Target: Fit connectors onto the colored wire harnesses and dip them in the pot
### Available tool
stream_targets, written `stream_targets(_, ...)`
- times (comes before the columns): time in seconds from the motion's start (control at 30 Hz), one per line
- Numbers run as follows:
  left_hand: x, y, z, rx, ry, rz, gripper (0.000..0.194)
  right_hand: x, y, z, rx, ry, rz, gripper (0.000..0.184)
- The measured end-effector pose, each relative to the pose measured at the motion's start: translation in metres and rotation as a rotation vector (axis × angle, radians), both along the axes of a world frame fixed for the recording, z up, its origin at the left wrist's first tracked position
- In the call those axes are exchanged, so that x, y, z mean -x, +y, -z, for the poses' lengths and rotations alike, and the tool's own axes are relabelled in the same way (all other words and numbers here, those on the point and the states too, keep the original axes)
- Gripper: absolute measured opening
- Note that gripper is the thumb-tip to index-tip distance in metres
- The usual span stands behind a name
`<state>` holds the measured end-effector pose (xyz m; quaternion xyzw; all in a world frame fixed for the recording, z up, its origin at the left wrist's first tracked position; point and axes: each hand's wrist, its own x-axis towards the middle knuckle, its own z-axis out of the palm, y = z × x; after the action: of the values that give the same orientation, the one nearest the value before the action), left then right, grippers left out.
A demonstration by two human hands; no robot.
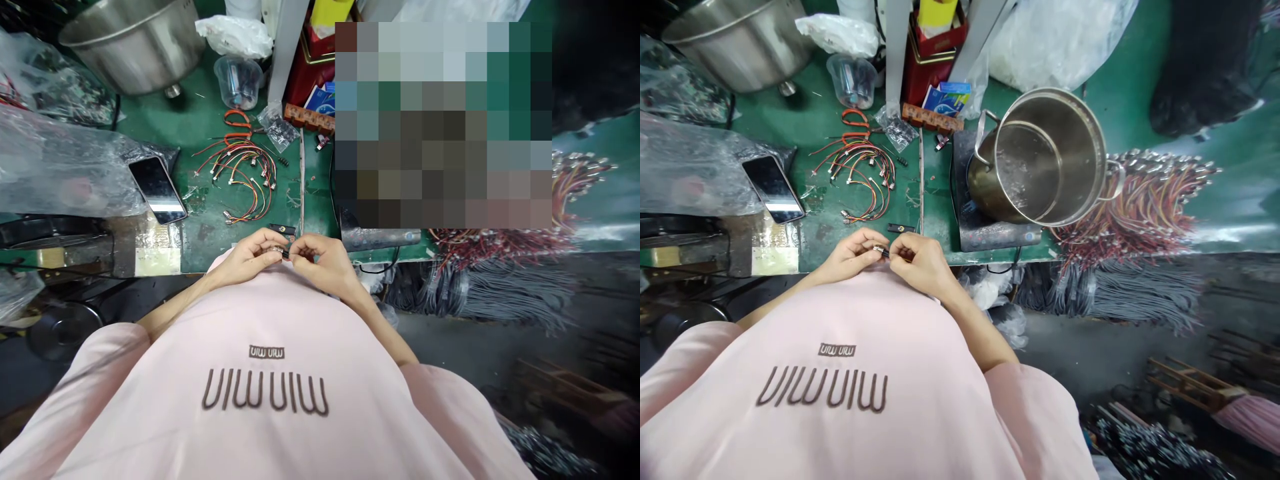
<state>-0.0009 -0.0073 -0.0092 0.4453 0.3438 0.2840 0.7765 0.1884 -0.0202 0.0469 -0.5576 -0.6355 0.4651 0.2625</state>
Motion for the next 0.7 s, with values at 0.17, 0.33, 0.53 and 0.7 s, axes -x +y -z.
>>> stream_targets(0.17,-0.001,0.001,0.002,0.034,-0.032,-0.007,0.032,-0.007,0.003,0.009,-0.089,0.098,-0.074,0.027)
stream_targets(0.33,-0.007,0.010,0.011,0.055,-0.043,-0.090,0.032,-0.040,-0.006,0.017,0.374,0.177,-0.258,0.039)
stream_targets(0.53,-0.007,0.018,0.034,0.134,0.063,-0.104,0.054,-0.072,-0.013,0.036,0.545,0.184,-0.094,0.045)
stream_targets(0.7,0.014,0.015,0.060,0.149,0.308,-0.210,0.044,-0.062,0.017,0.082,0.084,-0.308,0.209,0.044)
